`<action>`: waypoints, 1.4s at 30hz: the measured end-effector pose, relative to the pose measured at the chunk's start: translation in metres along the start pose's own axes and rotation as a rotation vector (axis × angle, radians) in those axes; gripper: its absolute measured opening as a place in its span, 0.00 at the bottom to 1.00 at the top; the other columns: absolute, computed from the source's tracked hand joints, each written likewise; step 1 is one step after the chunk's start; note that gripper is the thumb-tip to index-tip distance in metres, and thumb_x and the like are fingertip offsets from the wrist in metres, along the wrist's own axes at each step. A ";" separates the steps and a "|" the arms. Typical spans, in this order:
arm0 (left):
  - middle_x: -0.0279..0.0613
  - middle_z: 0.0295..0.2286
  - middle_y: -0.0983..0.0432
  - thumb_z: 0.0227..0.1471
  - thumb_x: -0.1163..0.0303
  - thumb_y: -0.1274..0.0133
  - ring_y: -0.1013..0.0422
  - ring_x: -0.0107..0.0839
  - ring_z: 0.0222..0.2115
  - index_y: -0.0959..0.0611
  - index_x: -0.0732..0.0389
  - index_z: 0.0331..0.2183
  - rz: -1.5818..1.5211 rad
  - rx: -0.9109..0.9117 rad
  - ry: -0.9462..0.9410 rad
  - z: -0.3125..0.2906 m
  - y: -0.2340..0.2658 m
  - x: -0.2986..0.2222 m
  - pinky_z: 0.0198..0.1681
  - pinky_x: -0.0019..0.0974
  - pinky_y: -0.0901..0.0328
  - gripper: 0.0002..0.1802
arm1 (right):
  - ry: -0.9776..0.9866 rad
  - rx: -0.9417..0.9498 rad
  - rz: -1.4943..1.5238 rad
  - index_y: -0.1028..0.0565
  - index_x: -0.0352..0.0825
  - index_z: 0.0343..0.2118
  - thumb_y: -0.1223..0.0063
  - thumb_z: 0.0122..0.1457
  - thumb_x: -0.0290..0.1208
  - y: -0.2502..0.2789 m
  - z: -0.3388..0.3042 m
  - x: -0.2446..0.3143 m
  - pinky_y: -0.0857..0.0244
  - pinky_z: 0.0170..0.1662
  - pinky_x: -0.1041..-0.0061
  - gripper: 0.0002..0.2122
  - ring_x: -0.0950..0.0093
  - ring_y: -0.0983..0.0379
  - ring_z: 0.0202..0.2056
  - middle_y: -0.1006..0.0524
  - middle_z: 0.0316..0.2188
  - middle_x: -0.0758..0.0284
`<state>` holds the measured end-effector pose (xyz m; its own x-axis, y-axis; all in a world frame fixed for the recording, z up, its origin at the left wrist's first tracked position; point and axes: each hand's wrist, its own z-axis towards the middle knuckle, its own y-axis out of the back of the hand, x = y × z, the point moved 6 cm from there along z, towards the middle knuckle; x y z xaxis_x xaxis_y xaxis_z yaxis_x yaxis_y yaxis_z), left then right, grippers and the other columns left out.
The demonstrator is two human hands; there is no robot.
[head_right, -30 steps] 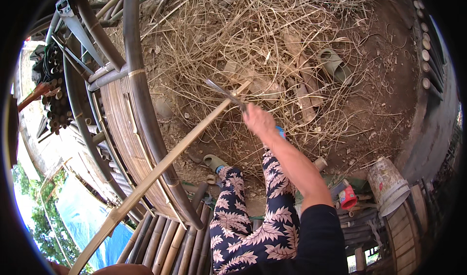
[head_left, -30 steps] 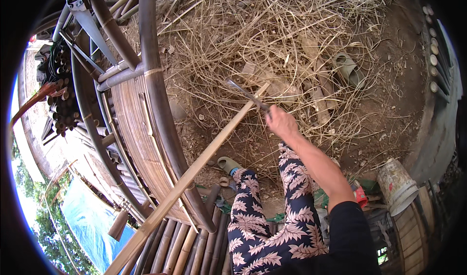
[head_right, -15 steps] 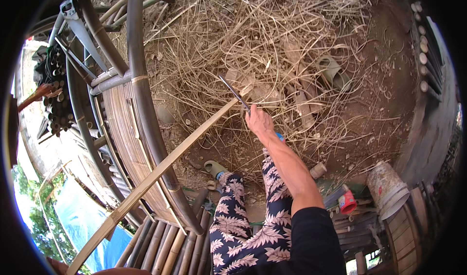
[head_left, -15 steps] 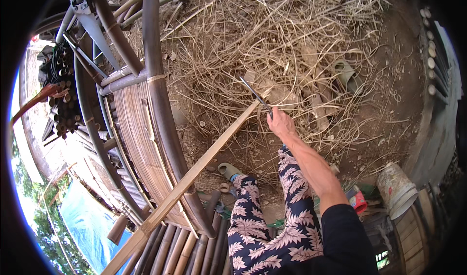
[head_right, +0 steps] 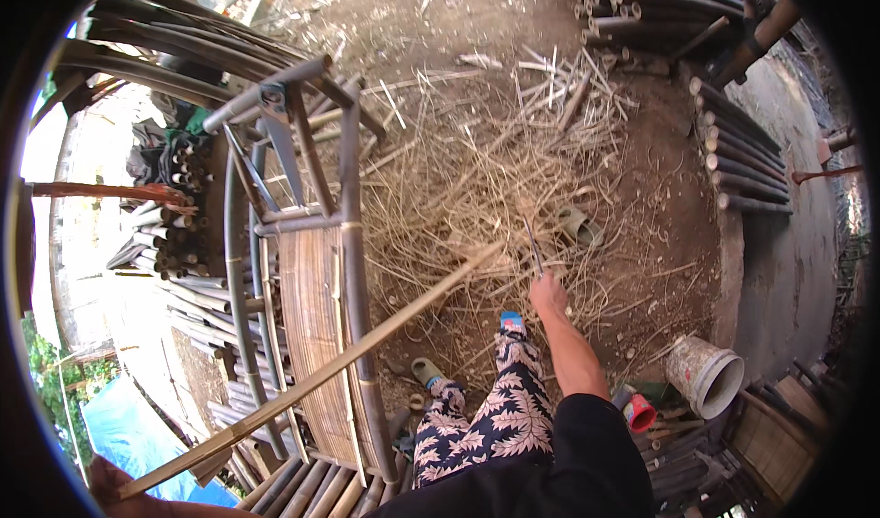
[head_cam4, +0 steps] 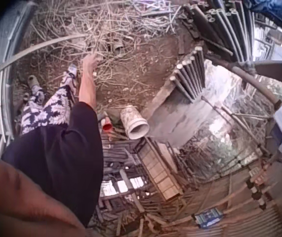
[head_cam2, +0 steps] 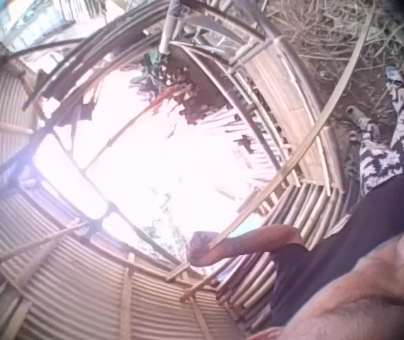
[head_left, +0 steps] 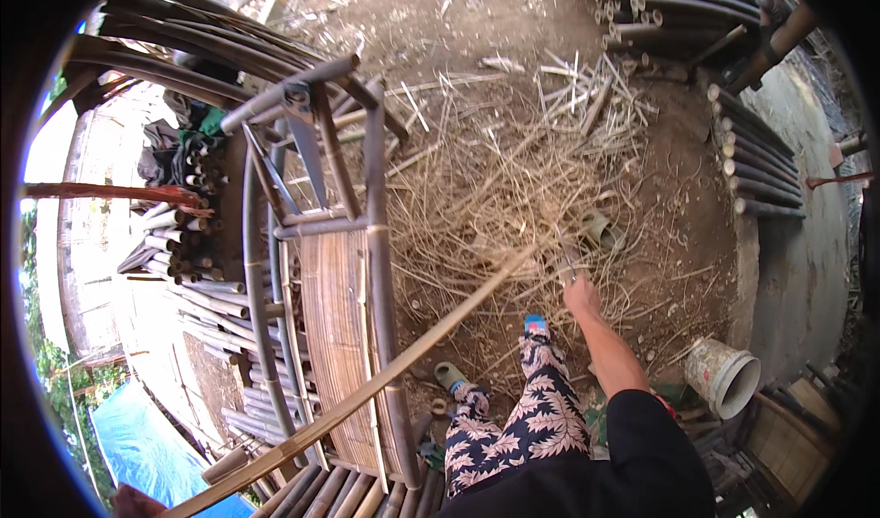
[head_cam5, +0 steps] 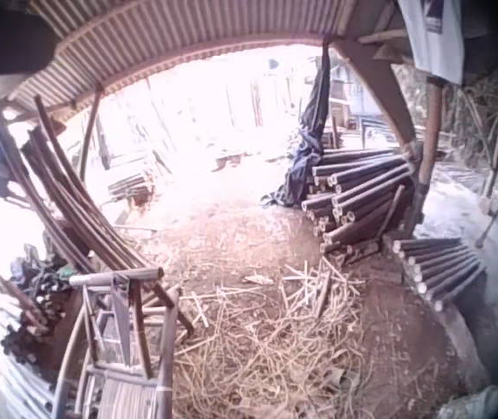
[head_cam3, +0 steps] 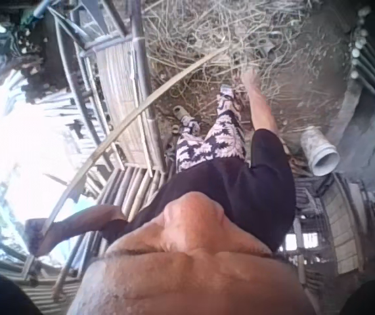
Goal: The person uses a machete to shave and smooth thin bamboo strips, holding them against a bamboo furniture frame while working.
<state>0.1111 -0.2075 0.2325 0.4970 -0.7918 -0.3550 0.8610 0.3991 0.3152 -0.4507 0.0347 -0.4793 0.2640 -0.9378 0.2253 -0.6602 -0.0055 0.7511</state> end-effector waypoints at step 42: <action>0.29 0.23 0.28 0.59 0.65 0.48 0.31 0.16 0.22 0.24 0.65 0.51 -0.810 1.014 1.097 -0.285 -0.141 -0.056 0.26 0.24 0.33 0.21 | 1.243 -0.732 0.240 0.28 0.32 0.42 0.52 0.61 0.49 0.236 -0.406 0.243 0.28 0.29 0.63 0.21 0.64 0.23 0.27 0.24 0.27 0.61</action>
<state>-0.0080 -0.0876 -0.0428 0.2067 0.2122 -0.9551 0.7190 -0.6950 0.0013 -0.2570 -0.0536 0.0043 0.8763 0.0088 0.4816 -0.3773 0.6343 0.6748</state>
